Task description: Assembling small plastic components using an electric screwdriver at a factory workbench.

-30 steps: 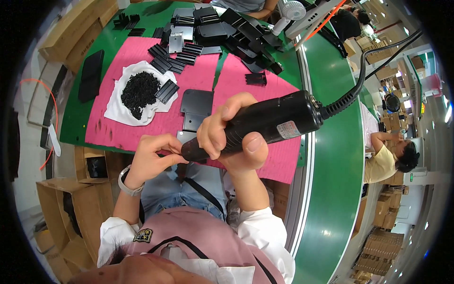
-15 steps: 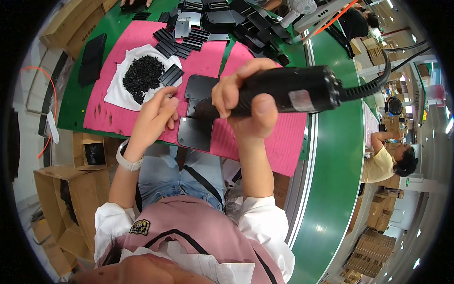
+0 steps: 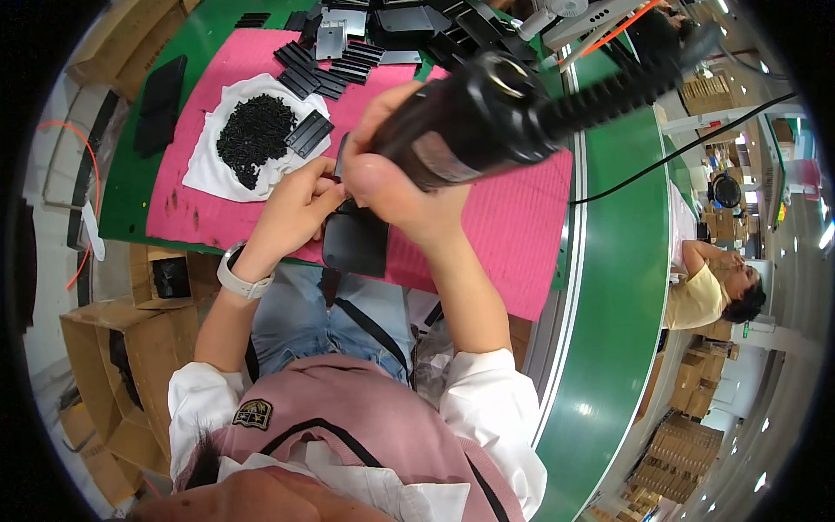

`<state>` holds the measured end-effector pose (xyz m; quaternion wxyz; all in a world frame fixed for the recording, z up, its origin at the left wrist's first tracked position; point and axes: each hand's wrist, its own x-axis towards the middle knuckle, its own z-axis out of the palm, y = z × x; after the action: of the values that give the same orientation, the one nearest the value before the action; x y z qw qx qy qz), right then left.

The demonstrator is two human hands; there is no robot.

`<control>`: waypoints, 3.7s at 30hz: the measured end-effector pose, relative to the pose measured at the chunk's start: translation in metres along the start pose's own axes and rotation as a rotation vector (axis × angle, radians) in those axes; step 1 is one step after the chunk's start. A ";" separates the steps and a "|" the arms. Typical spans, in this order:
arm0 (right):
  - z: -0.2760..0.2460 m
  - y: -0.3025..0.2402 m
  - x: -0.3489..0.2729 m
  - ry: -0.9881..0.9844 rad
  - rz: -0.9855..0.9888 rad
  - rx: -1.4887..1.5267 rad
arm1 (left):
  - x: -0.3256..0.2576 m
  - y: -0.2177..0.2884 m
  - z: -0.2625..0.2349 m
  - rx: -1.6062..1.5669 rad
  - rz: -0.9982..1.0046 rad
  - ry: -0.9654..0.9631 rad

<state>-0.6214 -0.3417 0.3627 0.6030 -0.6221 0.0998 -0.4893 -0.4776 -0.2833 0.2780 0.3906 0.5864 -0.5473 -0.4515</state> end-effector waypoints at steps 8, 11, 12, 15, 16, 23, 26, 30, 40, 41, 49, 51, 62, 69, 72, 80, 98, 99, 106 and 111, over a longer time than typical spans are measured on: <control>0.004 0.009 0.010 -0.084 0.026 -0.016 | -0.001 0.002 0.002 0.062 0.081 0.081; 0.003 0.010 0.011 -0.090 0.056 -0.001 | -0.002 0.001 0.001 0.108 0.079 0.086; 0.003 0.010 0.010 -0.101 0.065 0.006 | -0.001 0.000 0.002 0.109 0.087 0.086; 0.004 0.008 0.010 -0.062 0.052 0.020 | 0.000 -0.002 0.004 0.100 0.100 0.094; 0.004 0.009 0.008 -0.059 0.049 0.023 | 0.001 -0.003 0.005 0.088 0.115 0.103; 0.010 0.011 -0.002 0.000 -0.054 -0.125 | 0.002 -0.011 0.008 0.227 0.338 0.255; -0.001 -0.017 -0.018 0.081 -0.038 -0.037 | -0.005 0.000 0.006 0.194 0.138 0.217; -0.030 -0.061 -0.042 0.240 0.028 -0.104 | -0.016 -0.002 0.014 0.213 0.235 0.329; -0.153 -0.041 -0.098 0.448 0.299 -1.754 | -0.218 -0.092 -0.132 -0.468 0.160 1.357; -0.165 -0.040 -0.097 0.475 0.308 -1.765 | -0.235 -0.118 -0.158 -0.870 0.231 1.417; -0.111 -0.009 -0.071 0.438 0.153 -1.977 | -0.595 -0.373 -0.326 -1.347 0.092 1.777; -0.104 -0.011 -0.064 0.407 -0.039 -2.025 | -0.546 -0.396 -0.303 -0.996 -0.126 1.795; -0.095 0.099 0.110 0.051 -0.408 -2.107 | -0.237 -0.192 -0.247 -0.963 0.133 1.122; -0.144 0.152 0.137 0.067 -0.246 -1.971 | -0.135 -0.061 -0.159 -0.761 0.262 0.827; -0.106 0.102 0.109 0.223 -0.543 -2.063 | -0.108 -0.034 -0.131 -0.673 0.223 0.626; 0.024 0.020 -0.021 -0.396 -0.640 -1.657 | -0.036 0.010 -0.047 -0.789 0.271 0.203; -0.087 0.134 0.099 -0.028 -0.118 -1.650 | -0.028 -0.017 -0.038 -0.684 0.199 0.141; -0.085 0.128 0.096 -0.020 -0.074 -1.563 | -0.030 -0.017 -0.038 -0.689 0.193 0.139; -0.074 0.074 0.021 -0.156 -0.082 -1.366 | -0.034 -0.017 -0.039 -0.686 0.180 0.144; -0.081 0.069 0.005 -0.229 -0.042 -1.234 | -0.032 -0.014 -0.039 -0.665 0.129 0.150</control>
<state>-0.6458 -0.4157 0.2901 0.1299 -0.9059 0.2864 -0.2836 -0.4359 -0.2514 0.2790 0.6271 0.4227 -0.3762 -0.5352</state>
